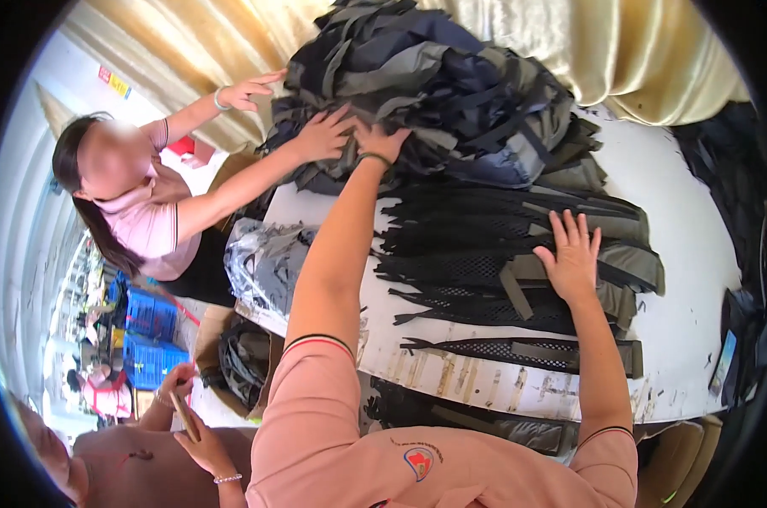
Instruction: The recorder is inspecting and organizing black mesh and fabric components of garments at a work table in a factory.
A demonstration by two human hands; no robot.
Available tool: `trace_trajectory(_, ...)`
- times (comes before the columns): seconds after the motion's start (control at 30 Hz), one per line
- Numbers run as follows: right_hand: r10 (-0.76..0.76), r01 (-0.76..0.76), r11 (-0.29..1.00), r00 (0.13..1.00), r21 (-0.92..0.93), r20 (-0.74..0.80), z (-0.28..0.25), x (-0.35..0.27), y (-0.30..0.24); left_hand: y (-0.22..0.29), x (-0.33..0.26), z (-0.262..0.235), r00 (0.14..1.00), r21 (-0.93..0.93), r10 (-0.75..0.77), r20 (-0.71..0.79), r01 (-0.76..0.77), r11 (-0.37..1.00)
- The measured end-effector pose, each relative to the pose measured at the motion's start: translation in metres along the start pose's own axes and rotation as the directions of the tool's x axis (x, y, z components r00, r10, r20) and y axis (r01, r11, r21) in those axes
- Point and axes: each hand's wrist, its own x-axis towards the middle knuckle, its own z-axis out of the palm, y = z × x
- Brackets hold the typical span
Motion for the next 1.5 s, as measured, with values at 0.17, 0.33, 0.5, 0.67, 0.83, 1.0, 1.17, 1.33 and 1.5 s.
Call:
trace_trajectory(0.17, -0.055, 0.059, 0.997, 0.995, 0.052, -0.083, -0.005, 0.004, -0.033, -0.072, 0.019, -0.101, 0.985, -0.108, 0.105, 0.138, -0.090, 0.990)
trace_trajectory(0.33, -0.019, 0.017, 1.000, 0.995, -0.014, -0.093, 0.007, 0.005, -0.013, -0.030, -0.064, -0.101, 0.989, -0.442, 0.131, -0.071, -0.149, 0.884)
trace_trajectory(0.5, -0.072, 0.076, 0.997, 0.984, 0.018, -0.166, 0.009, 0.007, -0.010, -0.017, -0.193, -0.103, 0.964, -0.495, 0.121, -0.238, -0.228, 0.838)
trace_trajectory(0.67, -0.088, 0.109, 0.989, 0.976, 0.099, -0.197, -0.024, -0.021, -0.020, 0.002, -0.308, -0.092, 0.989, -0.451, 0.139, -0.049, -0.146, 0.880)
trace_trajectory(0.83, -0.178, 0.195, 0.961, 0.979, 0.194, -0.102, -0.038, -0.080, -0.028, -0.020, -0.276, -0.090, 0.978, -0.377, 0.057, -0.198, -0.130, 0.917)
trace_trajectory(1.0, -0.169, 0.149, 0.973, 0.981, 0.174, 0.100, -0.025, -0.107, -0.017, -0.013, -0.184, -0.081, 0.990, -0.380, 0.041, -0.136, -0.091, 0.921)
trace_trajectory(1.17, -0.158, 0.198, 0.947, 0.973, 0.252, -0.171, -0.045, -0.057, -0.023, 0.001, -0.102, -0.073, 0.999, -0.063, 0.032, 0.000, -0.032, 0.997)
trace_trajectory(1.33, -0.153, 0.206, 0.938, 0.968, 0.278, -0.200, 0.006, 0.067, 0.016, 0.032, -0.051, -0.042, 0.966, 0.240, -0.130, 0.222, 0.075, 0.968)
trace_trajectory(1.5, -0.207, 0.210, 0.965, 0.978, 0.156, -0.036, 0.047, 0.170, 0.033, 0.030, -0.020, -0.010, 0.960, 0.313, -0.152, 0.233, 0.073, 0.947)
